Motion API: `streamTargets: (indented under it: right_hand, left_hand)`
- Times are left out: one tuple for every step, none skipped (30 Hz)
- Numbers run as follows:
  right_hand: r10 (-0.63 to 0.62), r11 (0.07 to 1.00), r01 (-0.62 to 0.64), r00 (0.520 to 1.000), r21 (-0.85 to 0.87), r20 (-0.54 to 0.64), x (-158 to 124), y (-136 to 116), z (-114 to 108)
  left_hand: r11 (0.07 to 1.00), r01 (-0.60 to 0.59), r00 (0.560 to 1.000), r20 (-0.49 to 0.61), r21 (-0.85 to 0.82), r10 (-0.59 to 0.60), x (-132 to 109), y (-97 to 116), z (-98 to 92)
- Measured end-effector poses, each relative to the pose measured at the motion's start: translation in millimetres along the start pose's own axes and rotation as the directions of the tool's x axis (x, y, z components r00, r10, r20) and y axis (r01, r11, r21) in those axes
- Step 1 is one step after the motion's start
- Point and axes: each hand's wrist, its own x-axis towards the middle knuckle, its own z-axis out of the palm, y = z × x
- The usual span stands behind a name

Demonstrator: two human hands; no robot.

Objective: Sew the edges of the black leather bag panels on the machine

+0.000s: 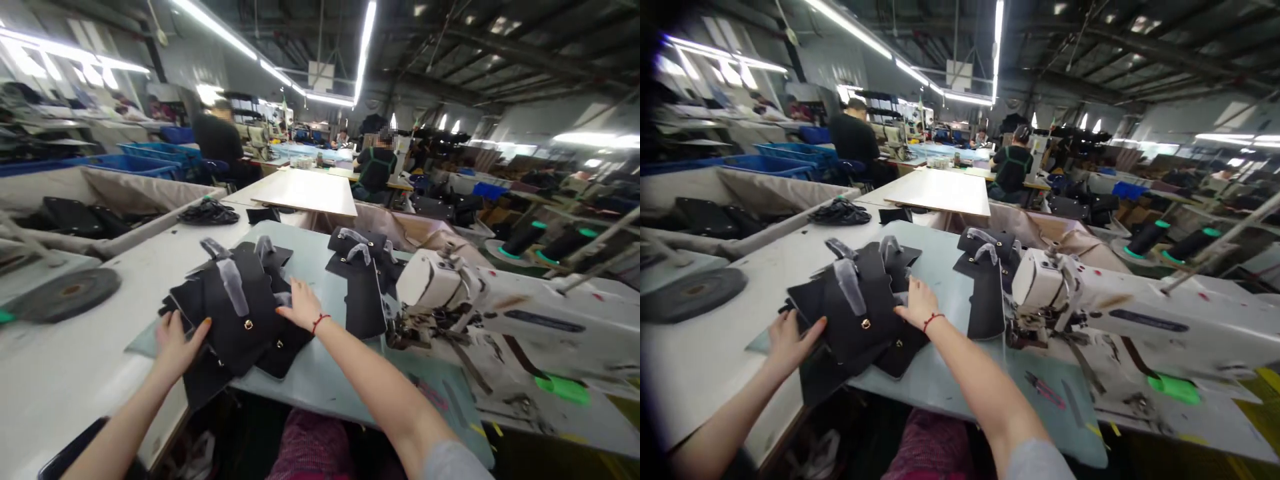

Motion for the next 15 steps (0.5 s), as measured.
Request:
streamTargets:
  right_hand:
    - [-0.011, 0.993, 0.010, 1.000, -0.115, -0.005, 2, 8, 22]
    - [-0.047, 0.979, 0.049, 0.999, -0.196, 0.016, -1, 17, 43]
    - [-0.089, 0.961, 0.094, 0.996, -0.259, 0.033, -7, 27, 62]
    - [-0.133, 0.941, 0.144, 0.990, -0.307, 0.057, -14, 37, 78]
    - [-0.156, 0.924, 0.174, 0.985, -0.339, 0.080, -19, 47, 92]
    - [-0.145, 0.919, 0.167, 0.985, -0.357, 0.089, -21, 56, 102]
    - [-0.129, 0.918, 0.158, 0.986, -0.364, 0.102, -20, 64, 110]
    - [-0.114, 0.920, 0.147, 0.987, -0.362, 0.109, -15, 70, 115]
    - [-0.109, 0.923, 0.142, 0.988, -0.357, 0.113, -7, 74, 117]
    - [-0.117, 0.924, 0.152, 0.986, -0.351, 0.119, 5, 76, 118]
    - [-0.132, 0.922, 0.167, 0.984, -0.350, 0.124, 19, 76, 118]
    - [-0.144, 0.918, 0.181, 0.981, -0.354, 0.130, 35, 74, 118]
    - [-0.148, 0.912, 0.188, 0.980, -0.363, 0.135, 50, 70, 117]
    - [-0.144, 0.907, 0.185, 0.981, -0.378, 0.133, 65, 65, 117]
    - [-0.134, 0.902, 0.171, 0.984, -0.396, 0.120, 79, 59, 117]
  left_hand:
    - [0.997, -0.039, 0.999, -0.029, 0.070, 0.041, 0, -13, 11.2]
    - [0.984, -0.098, 0.994, -0.041, 0.149, 0.105, -4, -25, 23.3]
    - [0.956, -0.170, 0.982, -0.035, 0.238, 0.183, -10, -35, 35.7]
    - [0.916, -0.238, 0.967, -0.010, 0.322, 0.254, -16, -44, 47.4]
    - [0.876, -0.290, 0.953, 0.028, 0.386, 0.303, -21, -50, 57.6]
    - [0.849, -0.313, 0.946, 0.066, 0.424, 0.316, -24, -54, 65.7]
    - [0.833, -0.321, 0.945, 0.099, 0.450, 0.311, -24, -56, 71.5]
    - [0.826, -0.312, 0.949, 0.114, 0.470, 0.294, -20, -56, 74.9]
    - [0.822, -0.298, 0.954, 0.116, 0.484, 0.278, -14, -55, 76.5]
    - [0.821, -0.288, 0.957, 0.109, 0.494, 0.270, -5, -54, 76.8]
    - [0.819, -0.281, 0.958, 0.099, 0.499, 0.269, 5, -52, 76.2]
    - [0.819, -0.278, 0.958, 0.088, 0.503, 0.272, 16, -49, 75.5]
    - [0.818, -0.275, 0.958, 0.077, 0.505, 0.275, 29, -47, 74.7]
    - [0.818, -0.274, 0.958, 0.070, 0.506, 0.278, 41, -44, 74.2]
    - [0.818, -0.276, 0.957, 0.067, 0.505, 0.282, 54, -41, 73.8]
